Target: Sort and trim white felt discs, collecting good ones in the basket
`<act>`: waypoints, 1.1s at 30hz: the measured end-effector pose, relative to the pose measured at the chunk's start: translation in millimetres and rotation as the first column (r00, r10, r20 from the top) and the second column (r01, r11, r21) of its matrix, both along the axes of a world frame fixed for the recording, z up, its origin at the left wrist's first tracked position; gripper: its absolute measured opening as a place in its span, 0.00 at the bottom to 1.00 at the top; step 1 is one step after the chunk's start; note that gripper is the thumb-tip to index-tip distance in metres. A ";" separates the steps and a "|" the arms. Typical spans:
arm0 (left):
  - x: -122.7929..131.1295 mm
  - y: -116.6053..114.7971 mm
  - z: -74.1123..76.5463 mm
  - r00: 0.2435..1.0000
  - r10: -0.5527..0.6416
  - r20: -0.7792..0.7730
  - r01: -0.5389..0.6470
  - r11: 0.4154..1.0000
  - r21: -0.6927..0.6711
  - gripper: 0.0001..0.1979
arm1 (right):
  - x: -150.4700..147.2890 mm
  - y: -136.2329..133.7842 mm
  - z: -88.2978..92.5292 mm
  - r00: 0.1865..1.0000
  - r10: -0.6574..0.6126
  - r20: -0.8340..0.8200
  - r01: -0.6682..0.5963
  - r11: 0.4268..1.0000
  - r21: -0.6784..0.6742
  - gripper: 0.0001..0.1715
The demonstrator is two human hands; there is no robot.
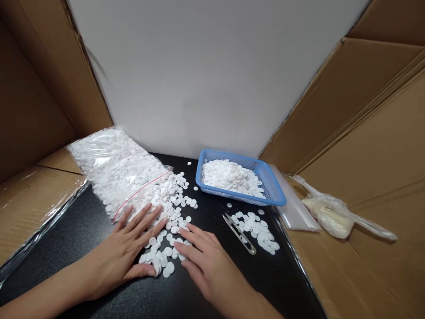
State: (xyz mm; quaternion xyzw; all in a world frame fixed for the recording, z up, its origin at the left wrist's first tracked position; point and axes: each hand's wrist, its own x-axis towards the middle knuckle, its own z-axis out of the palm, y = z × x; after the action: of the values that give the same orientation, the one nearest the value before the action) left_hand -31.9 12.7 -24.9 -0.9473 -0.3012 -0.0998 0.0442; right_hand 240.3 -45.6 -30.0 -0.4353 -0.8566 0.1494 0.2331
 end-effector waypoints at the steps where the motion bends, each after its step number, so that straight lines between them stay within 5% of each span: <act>1: 0.3 1.4 -0.1 1.000 0.004 -0.004 -0.004 1.000 0.003 0.45 | -1.2 0.5 -1.5 1.000 -0.013 0.006 0.013 1.000 -0.011 0.24; 10: 12.6 3.4 -1.1 0.997 0.035 0.065 -0.034 0.999 -0.014 0.48 | -23.4 2.5 0.2 0.989 0.034 0.144 -0.026 0.998 -0.058 0.44; 13: 14.1 -6.1 12.3 0.998 -0.040 0.055 0.046 0.992 -0.115 0.42 | -15.7 -2.5 6.2 0.996 -0.082 0.025 0.083 0.996 -0.016 0.32; 16: 13.4 -13.8 25.0 0.988 -0.148 0.048 0.155 0.962 -0.225 0.37 | -9.2 -9.7 11.2 0.994 -0.072 -0.081 0.069 0.997 -0.031 0.13; 23: 20.6 -13.6 18.6 0.945 -0.220 0.242 0.260 0.954 -0.147 0.08 | -28.9 -18.0 0.1 0.994 -0.042 -0.101 0.046 0.998 0.035 0.04; 27: 24.7 -14.9 22.0 0.912 -0.323 0.254 0.344 0.938 -0.041 0.10 | -30.2 -16.6 -0.8 0.998 -0.006 -0.063 0.012 0.995 0.102 0.09; 33: 18.4 -20.0 29.2 0.869 -0.429 0.245 0.460 0.884 -0.083 0.19 | -10.6 -13.4 9.7 0.989 0.132 -0.060 -0.134 0.990 -0.031 0.08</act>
State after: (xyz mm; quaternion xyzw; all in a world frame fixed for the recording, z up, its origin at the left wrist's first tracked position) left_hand -13.5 -7.4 4.3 -0.9749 -0.0838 -0.1904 -0.0796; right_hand 229.7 -59.0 -20.2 -0.3768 -0.8738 0.1923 0.2396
